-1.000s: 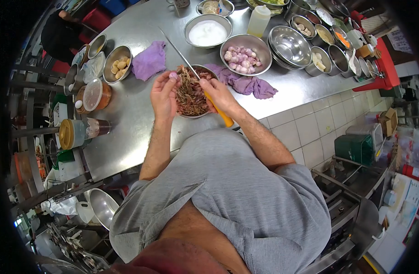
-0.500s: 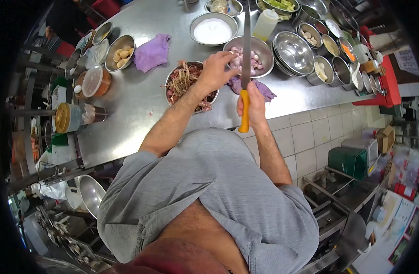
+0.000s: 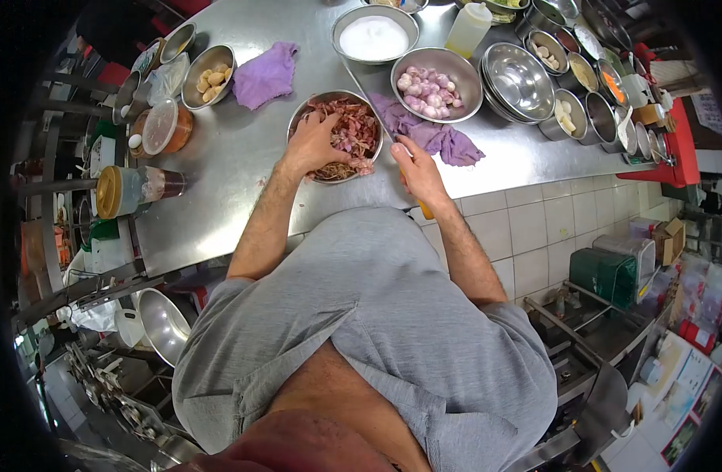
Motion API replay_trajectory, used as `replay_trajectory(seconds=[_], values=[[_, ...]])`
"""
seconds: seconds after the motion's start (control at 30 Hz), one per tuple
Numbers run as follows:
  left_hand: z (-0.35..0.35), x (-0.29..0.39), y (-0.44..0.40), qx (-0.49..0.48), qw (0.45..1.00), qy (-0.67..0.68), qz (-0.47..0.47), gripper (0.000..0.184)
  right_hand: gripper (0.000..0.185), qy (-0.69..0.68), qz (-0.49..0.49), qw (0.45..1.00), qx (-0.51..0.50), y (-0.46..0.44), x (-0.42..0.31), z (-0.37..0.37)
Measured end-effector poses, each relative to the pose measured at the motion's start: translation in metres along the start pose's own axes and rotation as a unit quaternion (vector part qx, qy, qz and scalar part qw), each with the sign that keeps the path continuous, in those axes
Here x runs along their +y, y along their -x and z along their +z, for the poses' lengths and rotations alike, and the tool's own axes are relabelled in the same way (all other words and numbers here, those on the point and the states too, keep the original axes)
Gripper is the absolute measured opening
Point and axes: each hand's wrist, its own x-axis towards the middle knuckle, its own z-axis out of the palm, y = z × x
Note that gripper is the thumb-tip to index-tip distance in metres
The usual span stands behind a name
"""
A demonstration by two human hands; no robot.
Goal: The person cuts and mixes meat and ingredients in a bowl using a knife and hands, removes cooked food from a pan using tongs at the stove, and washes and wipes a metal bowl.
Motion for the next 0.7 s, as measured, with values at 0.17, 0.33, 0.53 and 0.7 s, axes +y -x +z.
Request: replay_trajectory(seconds=[0.17,0.33,0.53,0.7], values=[[0.010,-0.019,-0.010,-0.003,0.999,0.052,0.000,0.059,0.056,0.055,0.017,0.998,0.019,0.002,0.008,-0.005],[0.006,-0.041,-0.017,0.021,0.990,0.139,0.001,0.044,0.058,0.170,-0.038,0.982,0.068,0.000,0.027,-0.016],[-0.005,-0.035,-0.008,0.058,0.980,0.191,-0.012,0.039,0.057,0.379,-0.014,0.919,0.103,-0.002,0.009,-0.008],[-0.022,-0.008,0.025,0.172,0.977,0.117,0.046,0.053,0.053,0.412,-0.147,0.887,0.150,-0.021,0.025,0.008]])
